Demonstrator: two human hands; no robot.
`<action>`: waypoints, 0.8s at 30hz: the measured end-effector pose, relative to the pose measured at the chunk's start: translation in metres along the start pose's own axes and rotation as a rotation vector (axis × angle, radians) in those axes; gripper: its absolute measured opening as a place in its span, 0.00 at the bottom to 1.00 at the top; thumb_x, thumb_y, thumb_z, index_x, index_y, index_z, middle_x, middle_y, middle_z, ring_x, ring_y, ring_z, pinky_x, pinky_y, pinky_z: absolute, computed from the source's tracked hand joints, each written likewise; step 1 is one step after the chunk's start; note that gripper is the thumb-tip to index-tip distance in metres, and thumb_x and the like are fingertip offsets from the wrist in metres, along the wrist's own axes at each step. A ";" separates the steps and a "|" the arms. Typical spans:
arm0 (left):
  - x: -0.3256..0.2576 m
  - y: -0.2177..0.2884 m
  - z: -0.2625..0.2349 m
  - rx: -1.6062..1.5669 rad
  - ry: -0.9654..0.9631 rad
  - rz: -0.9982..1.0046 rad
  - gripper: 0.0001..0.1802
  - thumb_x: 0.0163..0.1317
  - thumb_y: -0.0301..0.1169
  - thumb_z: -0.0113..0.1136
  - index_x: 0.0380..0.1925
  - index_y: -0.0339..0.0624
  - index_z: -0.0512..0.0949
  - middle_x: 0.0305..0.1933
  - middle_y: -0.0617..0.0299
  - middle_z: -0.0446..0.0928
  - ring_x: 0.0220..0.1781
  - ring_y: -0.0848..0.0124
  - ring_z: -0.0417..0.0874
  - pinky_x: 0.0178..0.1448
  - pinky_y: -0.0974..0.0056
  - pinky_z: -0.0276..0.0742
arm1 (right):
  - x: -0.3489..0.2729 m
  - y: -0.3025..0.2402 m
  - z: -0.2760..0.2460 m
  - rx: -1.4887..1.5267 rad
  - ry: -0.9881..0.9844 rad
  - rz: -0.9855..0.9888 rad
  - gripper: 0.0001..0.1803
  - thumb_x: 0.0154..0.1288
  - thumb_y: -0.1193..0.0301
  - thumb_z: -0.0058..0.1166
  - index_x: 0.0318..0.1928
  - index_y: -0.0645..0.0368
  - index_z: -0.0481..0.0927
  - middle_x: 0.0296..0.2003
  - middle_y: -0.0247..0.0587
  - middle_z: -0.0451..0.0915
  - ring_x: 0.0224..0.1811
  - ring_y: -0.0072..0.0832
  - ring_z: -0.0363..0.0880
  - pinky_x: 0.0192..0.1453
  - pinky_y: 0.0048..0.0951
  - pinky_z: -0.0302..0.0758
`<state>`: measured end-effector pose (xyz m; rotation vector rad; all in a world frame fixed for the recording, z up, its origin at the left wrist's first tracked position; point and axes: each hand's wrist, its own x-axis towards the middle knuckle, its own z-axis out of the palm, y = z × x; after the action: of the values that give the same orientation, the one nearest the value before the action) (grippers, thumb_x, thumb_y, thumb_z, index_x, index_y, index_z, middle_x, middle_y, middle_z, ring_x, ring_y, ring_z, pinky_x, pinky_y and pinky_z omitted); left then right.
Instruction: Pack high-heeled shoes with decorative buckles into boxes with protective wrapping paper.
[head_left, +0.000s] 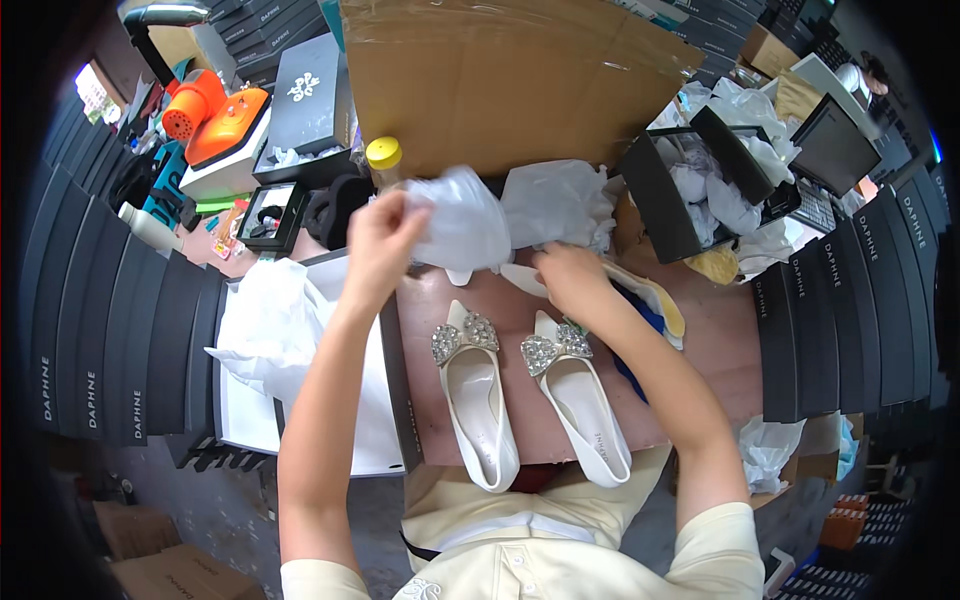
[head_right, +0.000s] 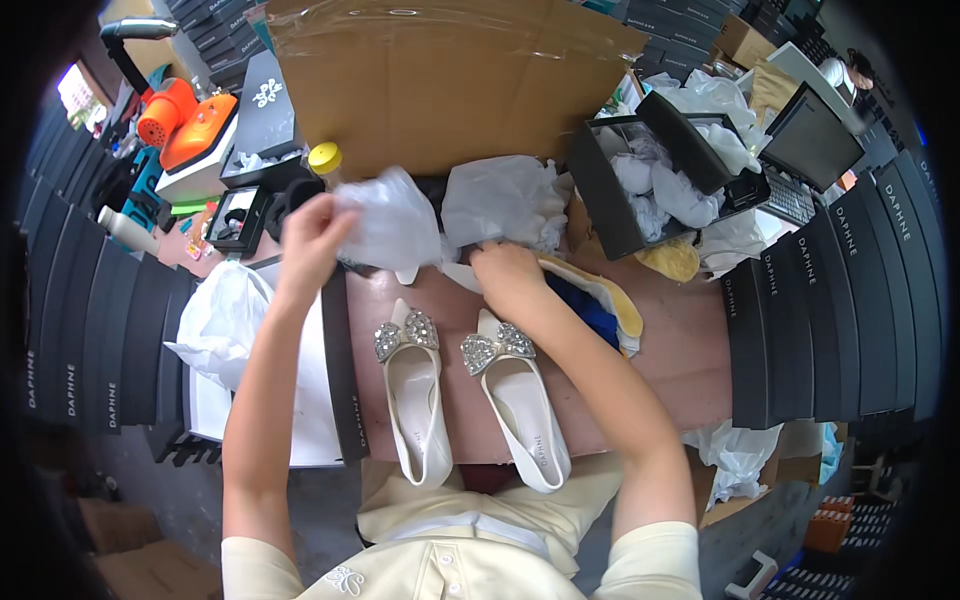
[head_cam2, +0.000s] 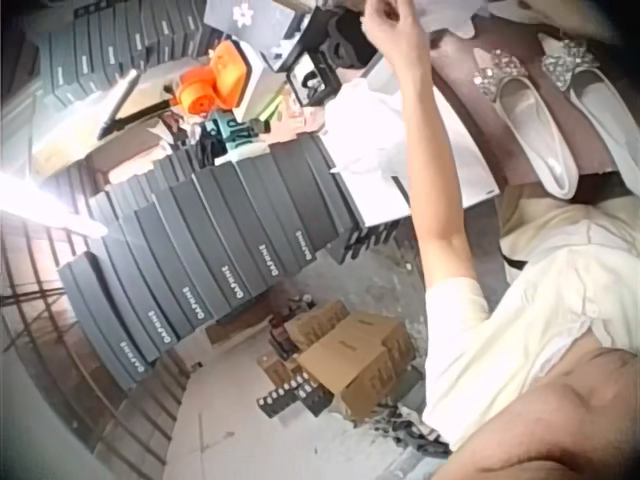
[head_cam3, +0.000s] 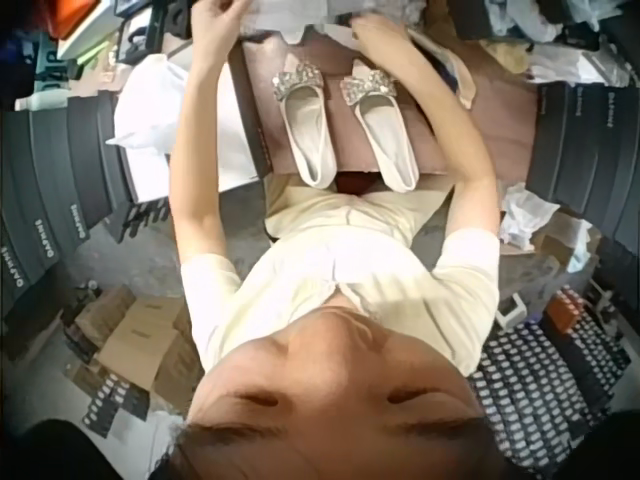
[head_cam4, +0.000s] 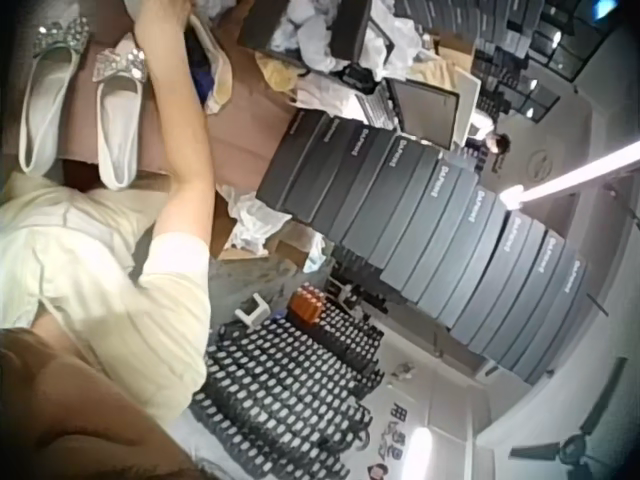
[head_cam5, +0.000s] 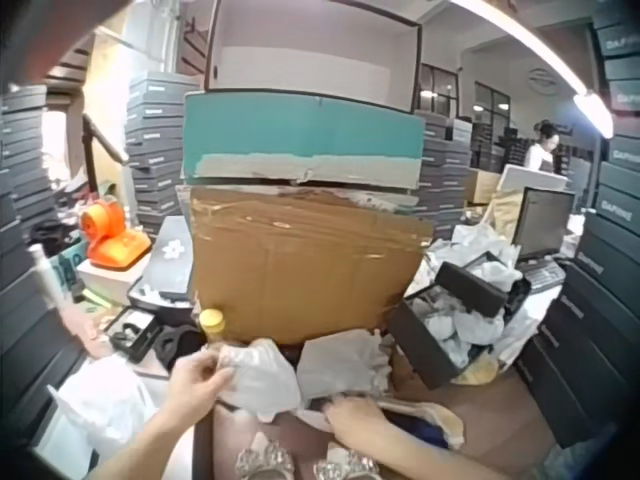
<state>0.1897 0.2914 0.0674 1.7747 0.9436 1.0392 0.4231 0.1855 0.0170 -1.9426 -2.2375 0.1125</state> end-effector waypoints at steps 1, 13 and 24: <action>-0.007 0.020 -0.012 -0.075 0.076 0.067 0.06 0.59 0.25 0.56 0.33 0.32 0.77 0.26 0.64 0.75 0.28 0.81 0.74 0.33 0.72 0.70 | -0.015 -0.011 -0.017 0.070 0.085 -0.041 0.09 0.52 0.72 0.57 0.33 0.62 0.76 0.28 0.47 0.77 0.34 0.43 0.78 0.40 0.40 0.73; -0.122 0.081 -0.060 1.142 0.265 0.673 0.07 0.47 0.21 0.58 0.29 0.32 0.75 0.32 0.49 0.75 0.34 0.50 0.76 0.44 0.52 0.72 | -0.059 -0.109 0.030 0.689 0.039 -0.028 0.12 0.59 0.70 0.54 0.40 0.60 0.68 0.16 0.42 0.75 0.17 0.33 0.77 0.18 0.33 0.70; -0.215 0.083 -0.026 0.706 -0.162 0.380 0.11 0.46 0.31 0.66 0.26 0.36 0.76 0.26 0.57 0.73 0.26 0.59 0.74 0.32 0.59 0.72 | -0.021 -0.122 0.031 -0.103 -0.238 -0.736 0.03 0.45 0.70 0.56 0.23 0.55 0.78 0.20 0.40 0.79 0.23 0.35 0.80 0.25 0.34 0.75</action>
<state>0.1022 0.0788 0.0930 2.6600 0.9588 0.8123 0.3013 0.1484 0.0060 -1.0655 -3.0052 0.1321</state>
